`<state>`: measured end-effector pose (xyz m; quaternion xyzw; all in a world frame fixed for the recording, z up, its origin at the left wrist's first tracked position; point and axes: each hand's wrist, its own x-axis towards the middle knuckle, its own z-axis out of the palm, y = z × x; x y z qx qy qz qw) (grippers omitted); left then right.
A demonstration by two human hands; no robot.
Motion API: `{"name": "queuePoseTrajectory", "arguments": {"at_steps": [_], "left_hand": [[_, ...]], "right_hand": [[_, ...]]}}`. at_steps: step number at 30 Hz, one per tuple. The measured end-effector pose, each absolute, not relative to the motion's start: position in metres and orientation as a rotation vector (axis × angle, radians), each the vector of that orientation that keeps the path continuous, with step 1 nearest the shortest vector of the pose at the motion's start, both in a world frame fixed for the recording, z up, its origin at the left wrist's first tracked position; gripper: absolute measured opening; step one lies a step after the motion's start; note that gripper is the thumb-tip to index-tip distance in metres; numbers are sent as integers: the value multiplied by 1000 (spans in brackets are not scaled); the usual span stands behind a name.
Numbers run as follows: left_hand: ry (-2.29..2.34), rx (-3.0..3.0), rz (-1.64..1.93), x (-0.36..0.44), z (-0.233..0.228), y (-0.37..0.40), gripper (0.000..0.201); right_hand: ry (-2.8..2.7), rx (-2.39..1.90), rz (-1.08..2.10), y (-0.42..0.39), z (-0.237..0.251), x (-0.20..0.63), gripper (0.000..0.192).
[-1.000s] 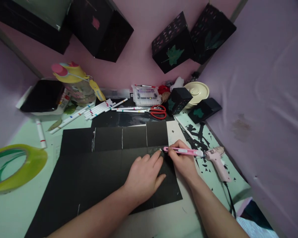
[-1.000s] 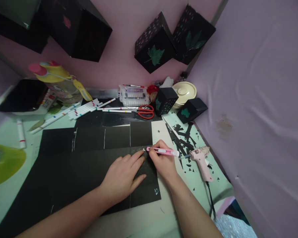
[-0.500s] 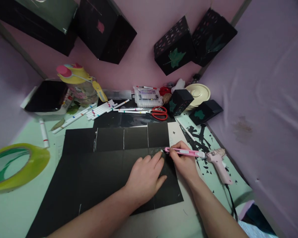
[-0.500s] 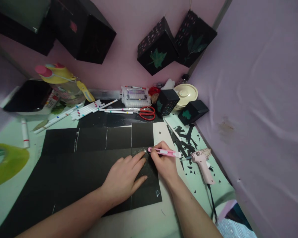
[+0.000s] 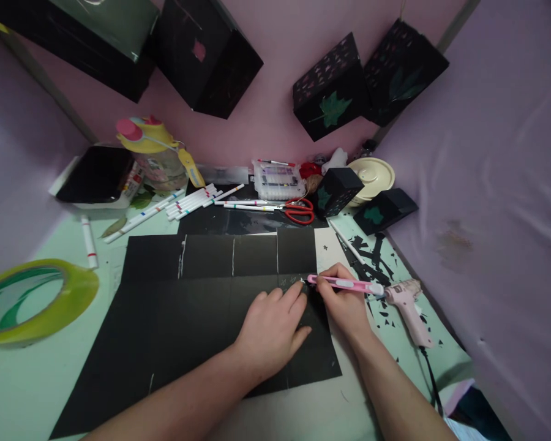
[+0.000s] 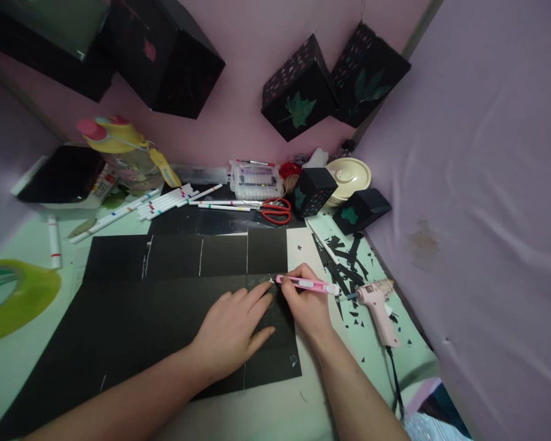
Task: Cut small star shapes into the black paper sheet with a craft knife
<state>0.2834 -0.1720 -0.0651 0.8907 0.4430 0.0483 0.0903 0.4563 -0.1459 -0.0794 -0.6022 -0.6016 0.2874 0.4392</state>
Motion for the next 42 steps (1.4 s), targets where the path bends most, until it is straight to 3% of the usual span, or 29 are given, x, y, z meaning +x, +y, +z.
{"name": "queuePoseTrajectory", "arguments": {"at_steps": [42], "left_hand": [[1310,2644,163,283,-65,-172,42]], "right_hand": [[-1523,-1543,698,-148,-78,456,14]]}}
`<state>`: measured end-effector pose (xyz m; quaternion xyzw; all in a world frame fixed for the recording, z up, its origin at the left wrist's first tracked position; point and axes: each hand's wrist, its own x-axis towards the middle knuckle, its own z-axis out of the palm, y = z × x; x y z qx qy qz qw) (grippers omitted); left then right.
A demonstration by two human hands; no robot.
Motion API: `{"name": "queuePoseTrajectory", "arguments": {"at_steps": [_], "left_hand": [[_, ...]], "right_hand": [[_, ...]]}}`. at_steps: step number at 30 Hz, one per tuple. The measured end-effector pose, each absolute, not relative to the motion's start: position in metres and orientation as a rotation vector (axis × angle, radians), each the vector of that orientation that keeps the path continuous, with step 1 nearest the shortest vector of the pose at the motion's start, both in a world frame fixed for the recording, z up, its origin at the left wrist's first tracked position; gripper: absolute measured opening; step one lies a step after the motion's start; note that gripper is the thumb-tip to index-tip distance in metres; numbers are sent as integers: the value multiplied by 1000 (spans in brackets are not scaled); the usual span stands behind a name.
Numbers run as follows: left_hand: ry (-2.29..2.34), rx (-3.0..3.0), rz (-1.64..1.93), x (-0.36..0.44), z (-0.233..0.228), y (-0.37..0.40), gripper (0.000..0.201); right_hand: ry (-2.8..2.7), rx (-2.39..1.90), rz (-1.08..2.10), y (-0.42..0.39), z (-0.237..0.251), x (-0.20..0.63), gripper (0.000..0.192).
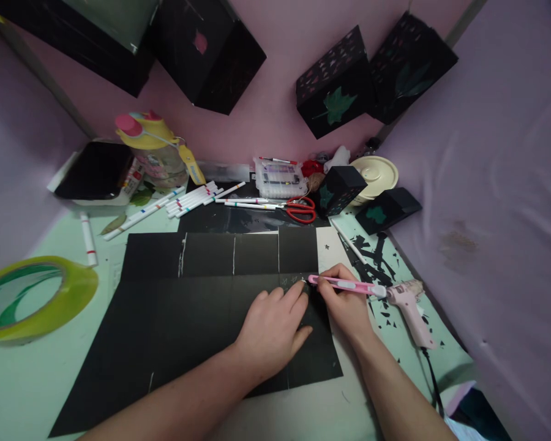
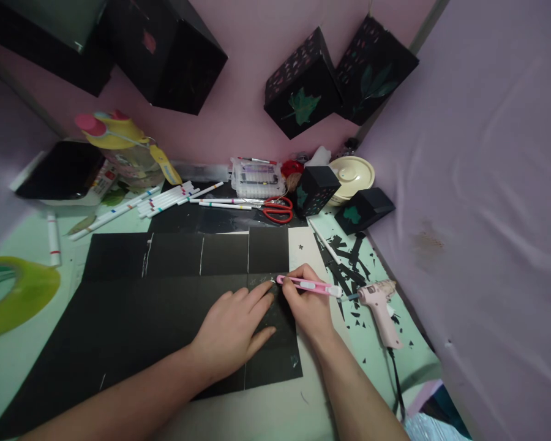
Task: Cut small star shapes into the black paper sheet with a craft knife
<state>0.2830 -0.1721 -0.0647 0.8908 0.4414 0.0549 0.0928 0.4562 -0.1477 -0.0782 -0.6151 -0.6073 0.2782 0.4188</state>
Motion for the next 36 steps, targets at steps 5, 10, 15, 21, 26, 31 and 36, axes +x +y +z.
{"name": "queuePoseTrajectory", "arguments": {"at_steps": [5,10,15,21,26,31,36], "left_hand": [[1313,2646,156,283,-65,-172,44],[1309,2651,155,283,-65,-172,44],[1314,2647,151,284,-65,-172,43],[1316,2638,142,284,-62,-172,41],[1312,2637,131,283,-62,-172,43],[1311,2635,146,283,-63,-171,42],[1307,2626,177,283,-65,-172,41]], "right_hand": [[-1533,-1542,697,-148,-77,457,14],[-1539,-1538,715,-148,-77,457,14],[-1490,-1544,682,-148,-77,456,14],[-1469,-1576,620,-148,-76,456,16],[-1479,-1564,640,-148,-76,455,14],[-1406,-1530,714,-149,-72,455,10],[-1329,-1524,885,-148,-58,465,14]]}}
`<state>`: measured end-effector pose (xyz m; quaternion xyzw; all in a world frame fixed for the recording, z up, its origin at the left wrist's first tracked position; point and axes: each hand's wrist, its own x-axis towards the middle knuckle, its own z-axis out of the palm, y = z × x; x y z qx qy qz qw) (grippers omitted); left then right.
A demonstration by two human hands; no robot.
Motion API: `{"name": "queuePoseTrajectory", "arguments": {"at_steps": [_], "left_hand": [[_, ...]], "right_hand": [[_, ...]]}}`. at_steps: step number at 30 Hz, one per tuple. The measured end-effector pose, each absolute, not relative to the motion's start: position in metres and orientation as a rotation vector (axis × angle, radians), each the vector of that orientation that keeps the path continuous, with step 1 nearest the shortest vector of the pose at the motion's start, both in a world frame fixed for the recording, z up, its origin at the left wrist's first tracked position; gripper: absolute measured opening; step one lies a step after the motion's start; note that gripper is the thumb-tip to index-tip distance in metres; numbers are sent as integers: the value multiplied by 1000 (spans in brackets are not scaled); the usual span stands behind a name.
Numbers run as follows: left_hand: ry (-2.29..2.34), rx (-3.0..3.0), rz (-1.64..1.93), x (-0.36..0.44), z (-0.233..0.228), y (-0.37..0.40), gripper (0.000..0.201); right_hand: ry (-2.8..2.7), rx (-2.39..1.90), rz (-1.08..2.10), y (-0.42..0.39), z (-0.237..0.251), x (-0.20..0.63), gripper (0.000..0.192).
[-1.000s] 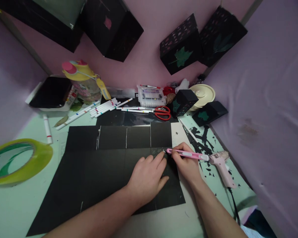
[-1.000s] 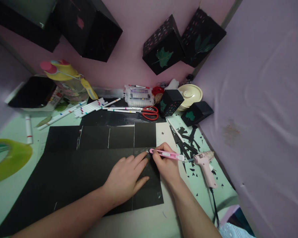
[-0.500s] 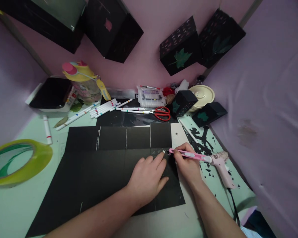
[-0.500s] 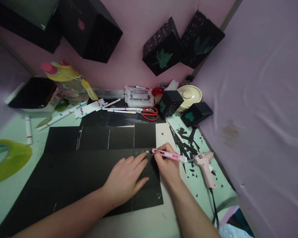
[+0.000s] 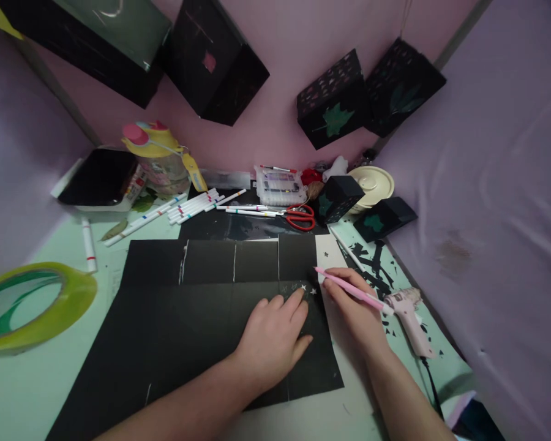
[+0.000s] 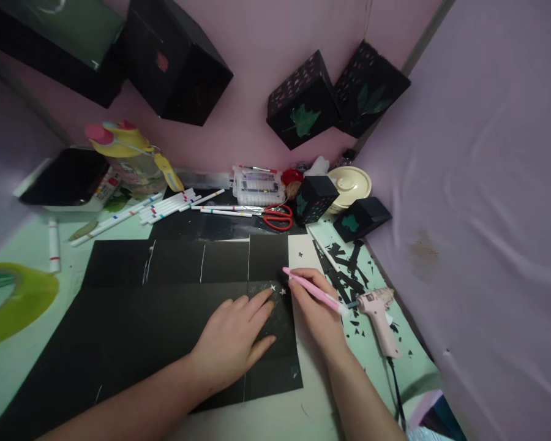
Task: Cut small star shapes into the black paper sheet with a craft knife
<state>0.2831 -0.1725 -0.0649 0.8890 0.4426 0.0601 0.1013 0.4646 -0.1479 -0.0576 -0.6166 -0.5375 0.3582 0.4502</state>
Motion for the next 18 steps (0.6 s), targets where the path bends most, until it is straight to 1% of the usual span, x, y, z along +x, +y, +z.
{"name": "queuePoseTrajectory", "arguments": {"at_steps": [3,8,13,18], "left_hand": [[1308,2621,183,283,-65,-172,41],[1308,2618,195,283,-66,-172,40],[1305,2612,188,283,-67,-171,41],[1307,2609,187,284,-68,-171,43]], "right_hand": [[-1357,-1551,925,-143,-49,470,10],[-1469,-1559,824,-135,-57,469,3],[-1538,-1547,806,-139,-73,467,9],[-1576,-1569,798,-142,-75,467,9]]}}
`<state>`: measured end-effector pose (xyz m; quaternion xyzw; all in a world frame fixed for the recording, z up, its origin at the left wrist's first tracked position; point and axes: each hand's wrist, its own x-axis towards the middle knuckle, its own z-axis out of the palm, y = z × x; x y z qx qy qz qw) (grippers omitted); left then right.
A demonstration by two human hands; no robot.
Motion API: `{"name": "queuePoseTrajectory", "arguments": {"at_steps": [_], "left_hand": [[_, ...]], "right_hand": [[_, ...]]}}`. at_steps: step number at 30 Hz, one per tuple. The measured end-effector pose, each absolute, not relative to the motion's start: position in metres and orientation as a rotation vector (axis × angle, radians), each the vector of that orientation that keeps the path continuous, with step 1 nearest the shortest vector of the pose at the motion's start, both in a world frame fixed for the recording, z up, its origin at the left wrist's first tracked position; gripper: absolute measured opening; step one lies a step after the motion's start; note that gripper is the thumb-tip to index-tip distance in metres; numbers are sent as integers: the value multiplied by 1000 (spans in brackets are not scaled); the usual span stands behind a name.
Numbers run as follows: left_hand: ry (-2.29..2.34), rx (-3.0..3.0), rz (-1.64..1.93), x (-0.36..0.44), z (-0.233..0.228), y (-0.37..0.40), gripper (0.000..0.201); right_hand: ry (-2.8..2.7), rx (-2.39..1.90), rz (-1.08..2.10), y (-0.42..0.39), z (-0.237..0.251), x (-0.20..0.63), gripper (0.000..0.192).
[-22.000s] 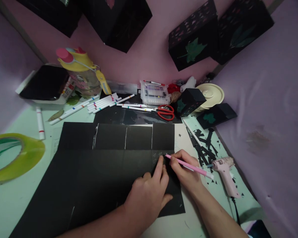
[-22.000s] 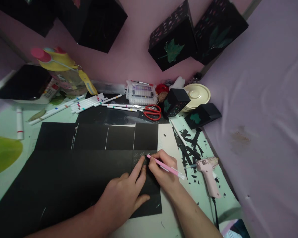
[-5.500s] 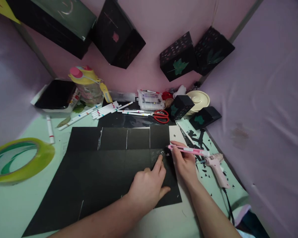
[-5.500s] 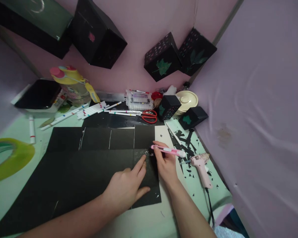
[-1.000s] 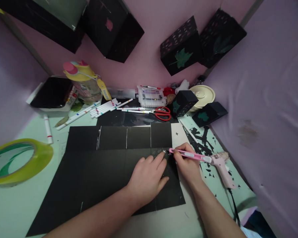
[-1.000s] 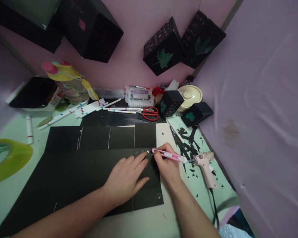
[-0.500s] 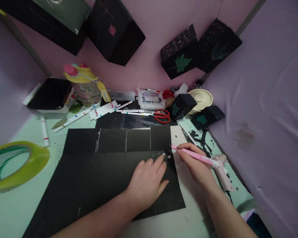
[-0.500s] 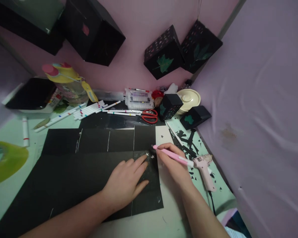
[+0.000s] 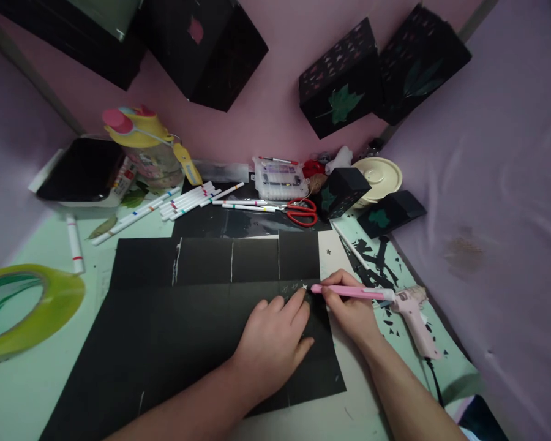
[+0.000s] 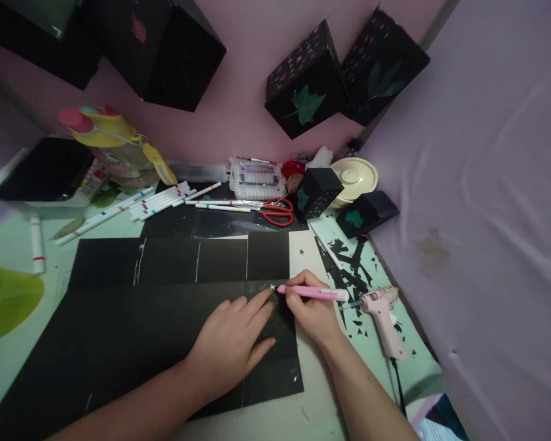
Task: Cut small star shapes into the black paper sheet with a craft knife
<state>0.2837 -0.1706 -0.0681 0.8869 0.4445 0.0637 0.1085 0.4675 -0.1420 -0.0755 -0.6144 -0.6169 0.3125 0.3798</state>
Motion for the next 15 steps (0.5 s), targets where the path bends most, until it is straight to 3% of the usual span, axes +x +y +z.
{"name": "queuePoseTrajectory", "arguments": {"at_steps": [15], "left_hand": [[1311,2614,200,284,-68,-171,43]], "right_hand": [[-1597,-1578,780,-142,-77,468,10]]}}
